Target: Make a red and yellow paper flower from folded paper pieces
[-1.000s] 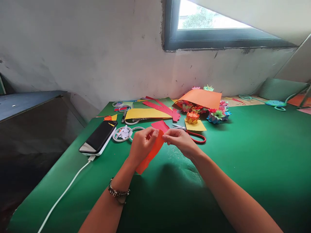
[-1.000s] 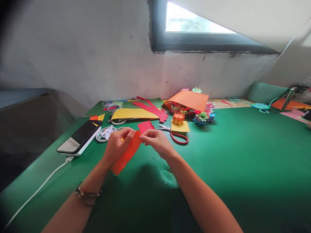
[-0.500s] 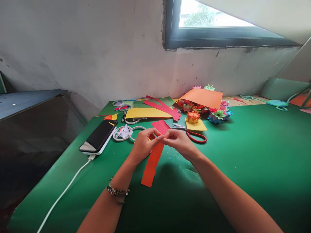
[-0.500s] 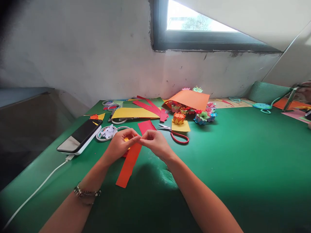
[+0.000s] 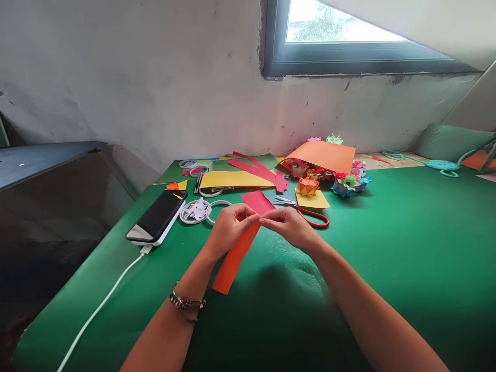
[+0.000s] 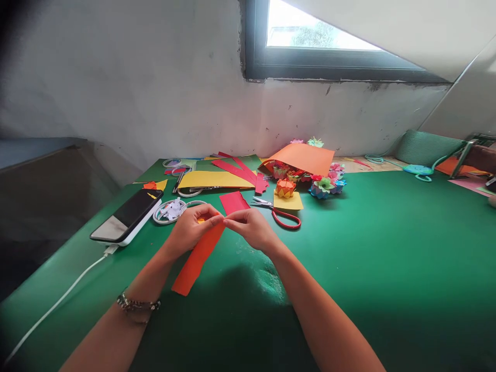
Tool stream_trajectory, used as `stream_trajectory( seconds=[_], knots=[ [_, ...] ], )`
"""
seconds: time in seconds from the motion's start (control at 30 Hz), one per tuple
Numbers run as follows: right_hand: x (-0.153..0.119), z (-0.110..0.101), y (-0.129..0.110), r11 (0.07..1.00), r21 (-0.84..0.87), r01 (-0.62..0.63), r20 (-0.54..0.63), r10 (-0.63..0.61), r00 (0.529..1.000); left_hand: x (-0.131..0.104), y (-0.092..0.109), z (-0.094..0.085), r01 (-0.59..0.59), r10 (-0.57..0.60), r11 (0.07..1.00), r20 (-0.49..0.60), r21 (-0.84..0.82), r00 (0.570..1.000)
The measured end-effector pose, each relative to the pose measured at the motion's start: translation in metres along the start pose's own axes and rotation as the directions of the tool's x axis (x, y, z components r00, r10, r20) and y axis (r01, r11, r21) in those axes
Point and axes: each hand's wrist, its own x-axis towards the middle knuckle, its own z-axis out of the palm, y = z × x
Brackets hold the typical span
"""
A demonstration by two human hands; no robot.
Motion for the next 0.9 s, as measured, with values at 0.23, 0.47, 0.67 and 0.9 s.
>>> stream_trajectory(
  seconds=[0.23, 0.47, 0.67, 0.9],
  knots=[
    [-0.001, 0.003, -0.001, 0.992, 0.126, -0.027, -0.037, 0.032, 0.999, 0.000, -0.002, 0.001, 0.024, -0.025, 0.998, -0.020, -0.060, 0.999],
    [-0.001, 0.009, -0.003, 0.969, 0.243, -0.041, -0.083, 0.063, 0.995, 0.000, -0.001, 0.002, 0.164, -0.172, 0.968, -0.029, -0.188, 0.985],
    [-0.001, 0.011, -0.002, 0.974, 0.226, -0.017, -0.115, 0.044, 0.992, 0.000, 0.003, 0.002, 0.184, -0.187, 0.958, 0.008, -0.221, 0.982],
    [0.000, 0.007, 0.000, 0.988, 0.151, -0.018, 0.027, 0.014, 1.000, 0.000, 0.005, -0.001, 0.186, -0.187, 0.962, 0.014, -0.200, 0.982]
  ],
)
